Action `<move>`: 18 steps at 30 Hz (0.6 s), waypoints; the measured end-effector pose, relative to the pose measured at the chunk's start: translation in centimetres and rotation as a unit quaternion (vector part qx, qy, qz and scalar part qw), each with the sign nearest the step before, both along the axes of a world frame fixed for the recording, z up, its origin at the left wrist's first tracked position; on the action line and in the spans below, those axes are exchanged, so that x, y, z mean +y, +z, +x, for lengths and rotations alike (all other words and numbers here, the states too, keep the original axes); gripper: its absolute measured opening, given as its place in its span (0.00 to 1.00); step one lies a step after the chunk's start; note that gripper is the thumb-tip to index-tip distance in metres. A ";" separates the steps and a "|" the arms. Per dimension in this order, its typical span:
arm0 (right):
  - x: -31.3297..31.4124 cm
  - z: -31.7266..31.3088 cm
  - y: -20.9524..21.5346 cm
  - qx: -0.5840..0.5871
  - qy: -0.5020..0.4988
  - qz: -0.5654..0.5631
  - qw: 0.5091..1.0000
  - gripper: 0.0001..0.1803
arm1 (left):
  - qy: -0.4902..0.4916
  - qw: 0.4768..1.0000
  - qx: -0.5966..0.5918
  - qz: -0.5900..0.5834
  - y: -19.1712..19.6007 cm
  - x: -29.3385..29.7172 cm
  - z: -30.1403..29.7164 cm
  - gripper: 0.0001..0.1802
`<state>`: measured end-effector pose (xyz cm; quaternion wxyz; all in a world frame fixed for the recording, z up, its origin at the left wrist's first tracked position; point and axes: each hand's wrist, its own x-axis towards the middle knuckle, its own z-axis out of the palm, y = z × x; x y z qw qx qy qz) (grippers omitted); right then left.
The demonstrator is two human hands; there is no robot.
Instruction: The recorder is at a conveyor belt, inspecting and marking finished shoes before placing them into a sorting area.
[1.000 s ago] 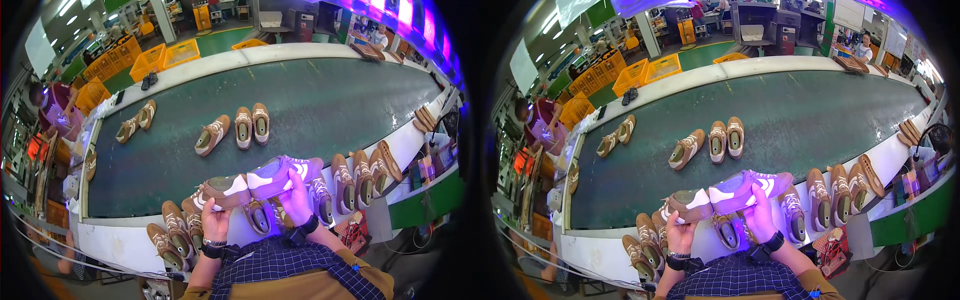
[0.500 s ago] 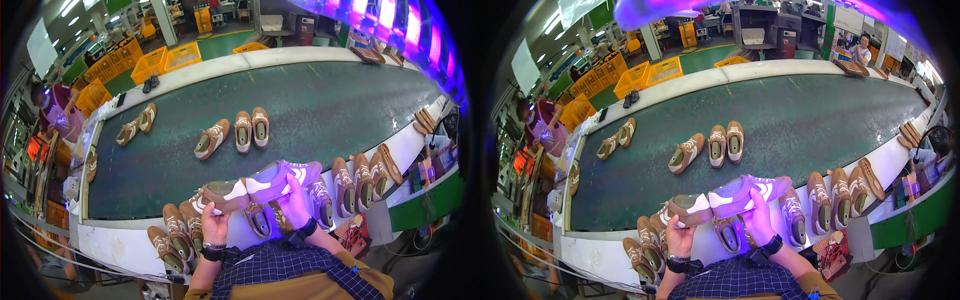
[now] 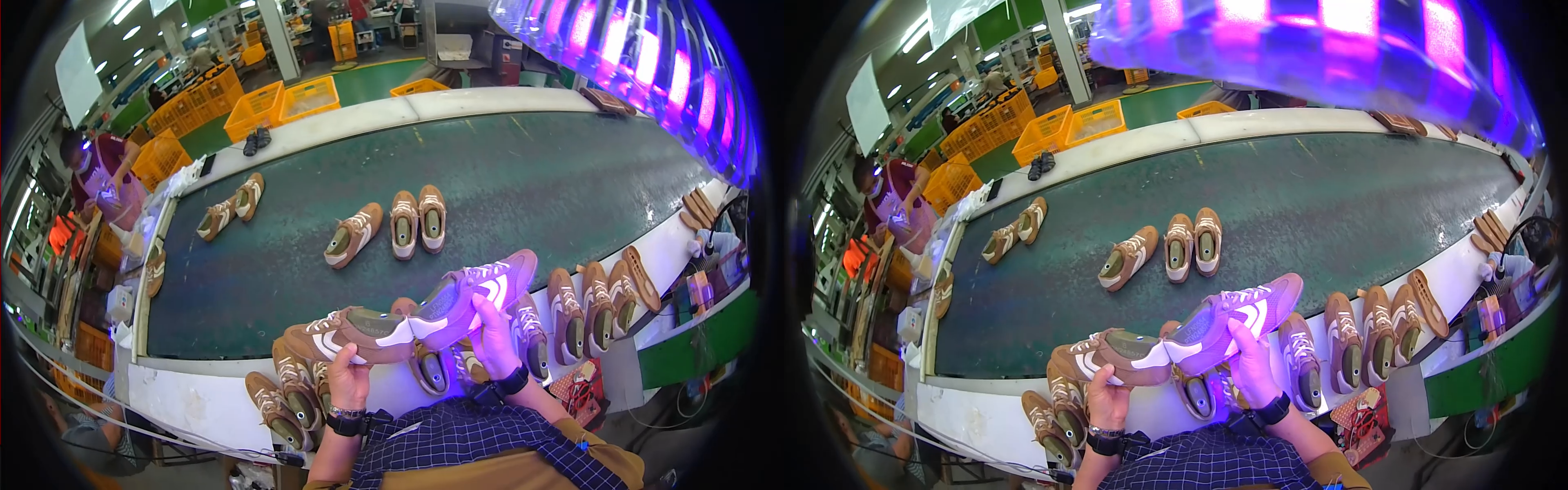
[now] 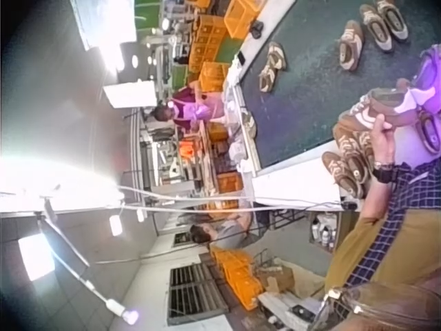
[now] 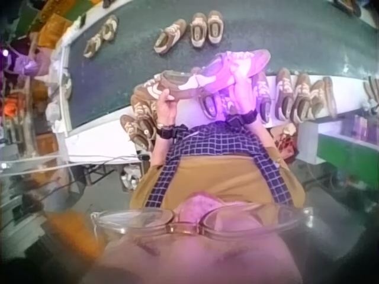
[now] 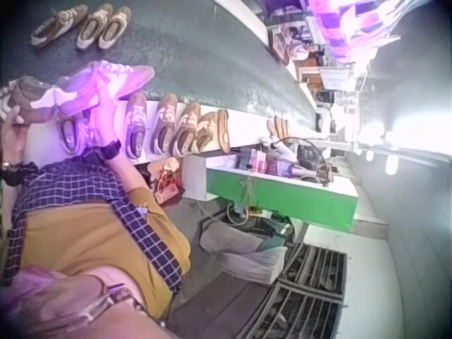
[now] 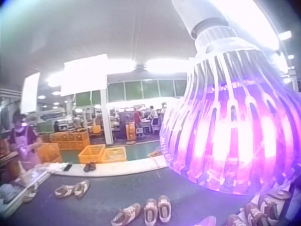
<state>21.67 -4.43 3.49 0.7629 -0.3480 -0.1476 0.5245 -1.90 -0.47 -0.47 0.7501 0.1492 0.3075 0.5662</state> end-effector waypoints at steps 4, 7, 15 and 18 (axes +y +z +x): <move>0.0 0.3 -0.9 0.032 0.051 -0.011 0.998 0.20 | -0.015 0.999 -0.031 -0.027 -0.3 0.2 -1.1 0.25; -0.8 0.8 -2.8 0.083 0.102 -0.043 0.990 0.22 | -0.044 0.997 -0.044 -0.047 -1.3 2.8 -3.0 0.27; -3.0 0.8 -2.6 0.082 0.219 -0.141 0.962 0.35 | 0.242 0.875 0.379 -0.181 -5.6 22.4 -16.2 0.25; 0.9 1.0 -2.3 0.068 0.257 -0.135 0.954 0.34 | 0.231 0.667 0.707 -0.038 -3.2 24.8 -13.9 0.22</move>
